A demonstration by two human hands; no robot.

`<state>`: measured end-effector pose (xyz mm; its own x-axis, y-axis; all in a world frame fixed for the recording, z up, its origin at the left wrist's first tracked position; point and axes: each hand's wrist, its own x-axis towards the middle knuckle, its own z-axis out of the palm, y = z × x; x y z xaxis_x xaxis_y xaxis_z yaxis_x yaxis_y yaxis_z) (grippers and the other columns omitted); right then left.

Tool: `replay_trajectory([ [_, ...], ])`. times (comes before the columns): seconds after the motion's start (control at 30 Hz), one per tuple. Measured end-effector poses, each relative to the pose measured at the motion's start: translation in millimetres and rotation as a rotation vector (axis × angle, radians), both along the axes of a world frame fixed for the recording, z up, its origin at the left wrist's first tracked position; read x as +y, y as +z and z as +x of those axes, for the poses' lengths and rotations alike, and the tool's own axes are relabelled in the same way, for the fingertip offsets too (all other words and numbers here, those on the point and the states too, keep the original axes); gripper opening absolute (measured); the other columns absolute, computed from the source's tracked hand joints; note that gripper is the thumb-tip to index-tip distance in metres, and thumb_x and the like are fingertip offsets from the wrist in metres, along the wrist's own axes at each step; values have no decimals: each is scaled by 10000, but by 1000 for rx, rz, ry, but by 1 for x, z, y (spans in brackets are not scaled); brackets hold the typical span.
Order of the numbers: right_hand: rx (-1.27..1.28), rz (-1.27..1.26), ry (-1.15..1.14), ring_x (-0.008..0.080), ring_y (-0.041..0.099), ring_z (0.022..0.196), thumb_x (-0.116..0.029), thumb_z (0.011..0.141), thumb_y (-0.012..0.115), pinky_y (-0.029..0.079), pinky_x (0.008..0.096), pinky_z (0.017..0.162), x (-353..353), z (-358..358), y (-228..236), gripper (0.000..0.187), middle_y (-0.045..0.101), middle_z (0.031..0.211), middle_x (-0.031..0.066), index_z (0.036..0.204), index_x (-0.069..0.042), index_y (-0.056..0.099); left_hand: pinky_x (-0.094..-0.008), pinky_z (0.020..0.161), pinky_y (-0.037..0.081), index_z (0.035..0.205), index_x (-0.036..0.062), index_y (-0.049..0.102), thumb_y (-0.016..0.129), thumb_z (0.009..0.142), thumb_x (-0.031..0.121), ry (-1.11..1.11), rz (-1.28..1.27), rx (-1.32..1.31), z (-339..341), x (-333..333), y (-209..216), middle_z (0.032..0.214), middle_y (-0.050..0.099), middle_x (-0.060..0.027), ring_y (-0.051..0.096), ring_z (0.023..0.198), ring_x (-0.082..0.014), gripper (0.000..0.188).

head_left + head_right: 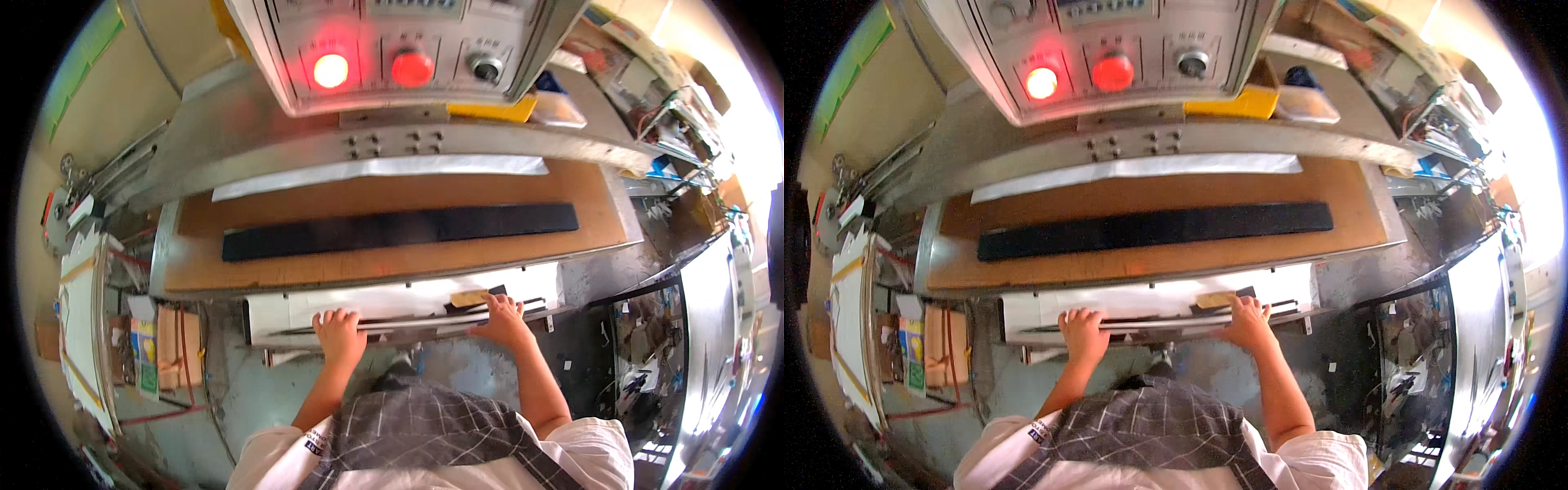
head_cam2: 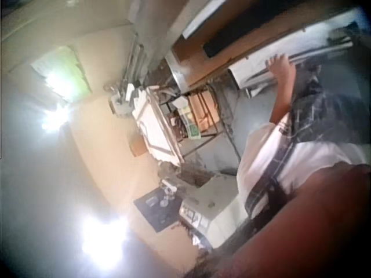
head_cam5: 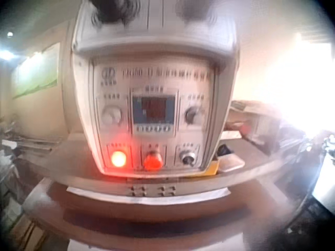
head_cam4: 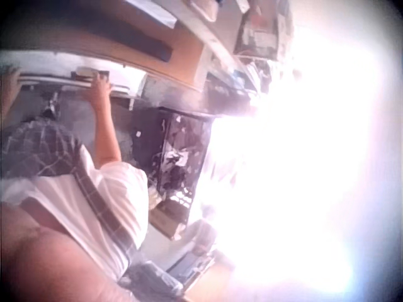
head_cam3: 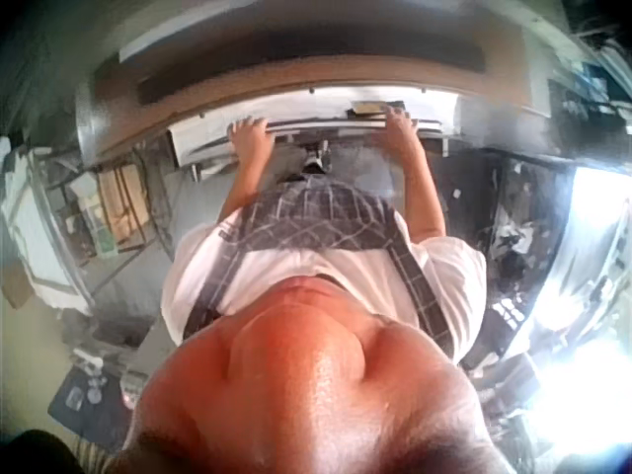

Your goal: The person arranges long, thin metal strips on a large curved metal surface. They use a machine to process the strips, placing them between white paper sheets and feeding them through rollers. The person then returns to the curved surface to align and stack the processed strips in a parallel pattern.

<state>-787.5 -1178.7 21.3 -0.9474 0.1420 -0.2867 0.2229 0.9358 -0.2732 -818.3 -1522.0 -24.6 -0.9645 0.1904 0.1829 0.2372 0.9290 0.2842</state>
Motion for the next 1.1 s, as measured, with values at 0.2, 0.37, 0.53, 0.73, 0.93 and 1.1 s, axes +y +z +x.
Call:
replay_trajectory([
  [0.2, 738, -431, 186, 344, 687, 967, -287, 938, 638, 543, 419, 840, -43, -72, 198, 295, 701, 1028, 210, 1039, -17, 700, -503, 890, 432, 824, 105, 685, 707, 736, 218, -87, -165, -163, -17, -20, 27, 830, 700, -101, 658, 872, -314, 145],
  [0.37, 1098, -274, 3, 460, 646, 783, -413, 1004, 482, 514, 489, 678, -74, -133, 356, 509, 633, 785, 288, 801, 13, 673, -453, 719, 519, 782, 93, 658, 718, 729, 223, -148, -116, -242, -26, -16, 44, 804, 703, -121, 689, 823, -335, 153],
  [0.53, 1128, 135, -113, 387, 689, 740, -484, 983, 486, 545, 468, 706, -79, -168, 387, 548, 690, 742, 190, 799, 0, 664, -438, 725, 542, 868, 84, 698, 731, 727, 256, -145, -52, -335, -17, -3, 68, 858, 720, -127, 696, 838, -324, 225],
  [0.73, 1249, 372, 9, 352, 706, 733, -325, 902, 629, 561, 434, 688, -78, -158, 382, 265, 701, 745, 143, 898, -62, 662, -436, 733, 539, 891, 81, 704, 737, 705, 267, -122, -20, -323, -7, -8, 62, 864, 720, -138, 691, 849, -333, 265],
  [0.93, 1388, 209, -32, 346, 698, 777, -152, 898, 576, 539, 467, 688, -14, -174, 335, 407, 718, 830, 121, 1301, -134, 524, -450, 744, 535, 874, 85, 689, 679, 726, 200, -169, -41, -314, -16, -14, 48, 862, 718, -141, 690, 857, -344, 188],
  [1.1, 937, 466, -3, 424, 680, 843, -170, 906, 498, 538, 534, 723, 24, -221, 325, 505, 702, 891, 240, 1395, -134, 374, -471, 784, 535, 945, 81, 698, 663, 725, 160, -210, -43, -314, -35, -20, 34, 903, 717, -171, 684, 893, -366, 236],
])
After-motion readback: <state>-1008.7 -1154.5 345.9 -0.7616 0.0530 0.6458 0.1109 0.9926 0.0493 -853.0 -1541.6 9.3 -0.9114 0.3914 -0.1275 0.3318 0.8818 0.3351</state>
